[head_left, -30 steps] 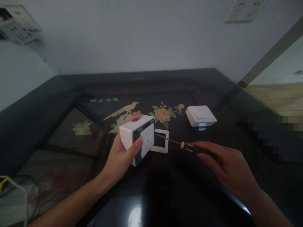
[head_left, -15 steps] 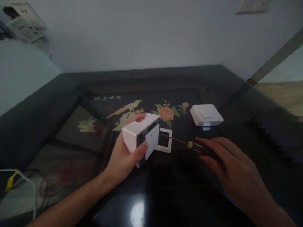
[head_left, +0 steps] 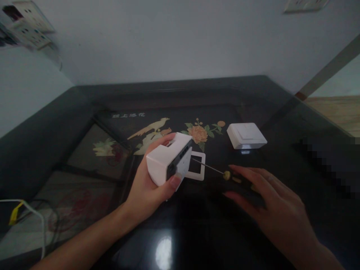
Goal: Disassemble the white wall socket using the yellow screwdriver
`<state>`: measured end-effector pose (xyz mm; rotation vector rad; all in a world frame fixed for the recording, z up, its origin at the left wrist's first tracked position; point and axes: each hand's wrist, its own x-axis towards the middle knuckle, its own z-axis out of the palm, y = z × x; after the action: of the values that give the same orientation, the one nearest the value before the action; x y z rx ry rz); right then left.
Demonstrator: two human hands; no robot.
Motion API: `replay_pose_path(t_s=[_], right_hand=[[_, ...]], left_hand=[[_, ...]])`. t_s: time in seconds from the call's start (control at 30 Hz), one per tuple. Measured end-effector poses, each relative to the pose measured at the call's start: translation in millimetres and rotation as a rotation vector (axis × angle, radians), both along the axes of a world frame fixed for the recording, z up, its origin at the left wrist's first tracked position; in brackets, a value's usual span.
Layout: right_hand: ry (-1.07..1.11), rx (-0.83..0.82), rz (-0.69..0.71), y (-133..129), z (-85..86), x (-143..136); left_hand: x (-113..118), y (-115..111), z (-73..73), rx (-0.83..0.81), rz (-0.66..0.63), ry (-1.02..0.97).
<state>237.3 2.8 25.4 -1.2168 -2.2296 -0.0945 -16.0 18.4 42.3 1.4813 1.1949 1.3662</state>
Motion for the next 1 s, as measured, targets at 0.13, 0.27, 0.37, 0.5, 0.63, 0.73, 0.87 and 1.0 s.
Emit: replay_pose_path(t_s=[0.13, 0.27, 0.37, 0.5, 0.63, 0.73, 0.87, 1.0], right_hand=[[-0.053, 0.021, -0.003, 3.9, 2.0, -3.2], [-0.008, 0.052, -0.021, 2.5, -0.2, 1.1], [0.044, 0.012, -0.051, -0.8, -2.8, 5.7], [0.076, -0.055, 0.003, 0.2, -2.4, 6.3], [0.083, -0.044, 0.033, 4.1, 3.5, 3.8], [0.188, -0.059, -0.003, 2.0, 8.5, 2.5], [0.532, -0.148, -0.113, -6.7, 14.4, -0.4], [0.831, -0.144, -0.155, -13.9, 18.0, -2.2]], left_hand=[[0.5, 1.4, -0.2, 0.030, -0.021, 0.025], [1.1, -0.7, -4.0, 0.035, -0.093, 0.049], [0.9, -1.3, -6.2, 0.025, -0.107, 0.048], [-0.4, 1.8, -6.2, -0.042, -0.041, 0.021], [-2.3, 6.2, -5.6, -0.038, 0.002, 0.039], [-3.5, 8.2, -8.3, -0.049, 0.003, 0.041], [-4.5, 8.1, -15.0, -0.186, -0.094, -0.117], [-3.1, 5.7, -18.4, -0.367, -0.202, -0.200]])
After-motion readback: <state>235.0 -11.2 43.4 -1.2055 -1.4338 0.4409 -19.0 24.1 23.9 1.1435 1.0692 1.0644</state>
